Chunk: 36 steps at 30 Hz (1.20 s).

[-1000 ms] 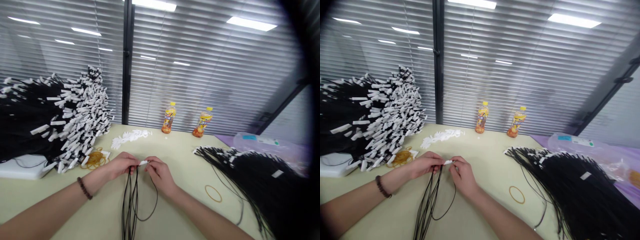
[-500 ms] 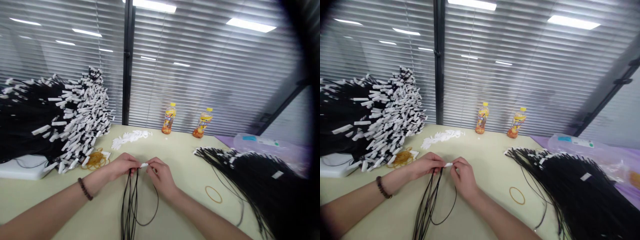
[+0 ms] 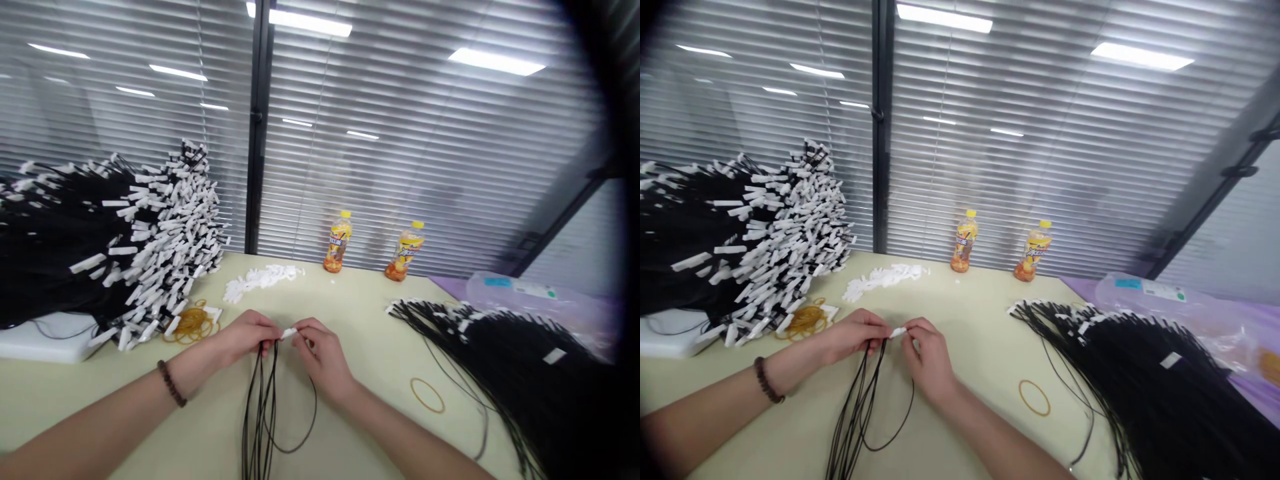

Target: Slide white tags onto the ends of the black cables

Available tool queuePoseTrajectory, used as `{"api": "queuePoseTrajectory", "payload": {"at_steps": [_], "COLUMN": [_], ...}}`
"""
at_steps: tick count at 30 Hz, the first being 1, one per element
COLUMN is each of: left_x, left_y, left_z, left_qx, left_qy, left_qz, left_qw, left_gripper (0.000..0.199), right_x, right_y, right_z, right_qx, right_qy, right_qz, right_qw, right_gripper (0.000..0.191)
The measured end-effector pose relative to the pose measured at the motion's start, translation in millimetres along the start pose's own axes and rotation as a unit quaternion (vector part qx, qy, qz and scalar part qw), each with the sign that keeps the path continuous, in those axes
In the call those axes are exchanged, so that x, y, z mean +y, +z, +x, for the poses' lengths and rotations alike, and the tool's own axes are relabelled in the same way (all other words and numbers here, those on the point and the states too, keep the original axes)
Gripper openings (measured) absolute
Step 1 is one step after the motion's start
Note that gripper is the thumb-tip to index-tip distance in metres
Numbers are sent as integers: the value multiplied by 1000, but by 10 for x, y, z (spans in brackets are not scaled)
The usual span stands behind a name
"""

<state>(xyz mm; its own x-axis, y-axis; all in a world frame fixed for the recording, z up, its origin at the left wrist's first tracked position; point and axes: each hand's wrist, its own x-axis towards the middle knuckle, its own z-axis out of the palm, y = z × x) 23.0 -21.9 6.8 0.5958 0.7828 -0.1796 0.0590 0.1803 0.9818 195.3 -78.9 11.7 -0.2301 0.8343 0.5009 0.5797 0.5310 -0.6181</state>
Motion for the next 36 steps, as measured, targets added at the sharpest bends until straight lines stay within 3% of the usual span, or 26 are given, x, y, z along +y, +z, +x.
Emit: {"api": "queuePoseTrajectory", "payload": {"at_steps": [7,12,19,22,26,30,33,36], "left_x": [-18,-37,57,256,618,933,981,814], "left_y": [39,32,-139,-258,-296,-194,-90,26], "left_z": [8,38,92,2,-249,-504,-571,-496], "left_qx": [48,78,129,122,120,44,-33,-81], "left_qy": [8,5,31,59,115,176,163,109], "left_qz": [-34,-75,-115,-94,13,147,213,253], "left_qw": [998,994,985,986,986,972,963,958], "left_gripper": [25,24,25,25,28,23,24,27], "right_x": [-38,-6,35,43,77,129,199,293], "right_y": [-2,7,1,-35,-109,-140,-120,-108], "right_z": [7,3,39,53,42,42,69,107], "right_qx": [7,17,0,-68,-195,-232,-168,-74], "right_qy": [0,36,74,103,144,148,151,148], "right_qz": [-1,2,103,166,230,247,287,359], "right_qw": [1000,999,992,978,943,929,931,919], "right_gripper": [17,17,17,24,36,34,23,27]}}
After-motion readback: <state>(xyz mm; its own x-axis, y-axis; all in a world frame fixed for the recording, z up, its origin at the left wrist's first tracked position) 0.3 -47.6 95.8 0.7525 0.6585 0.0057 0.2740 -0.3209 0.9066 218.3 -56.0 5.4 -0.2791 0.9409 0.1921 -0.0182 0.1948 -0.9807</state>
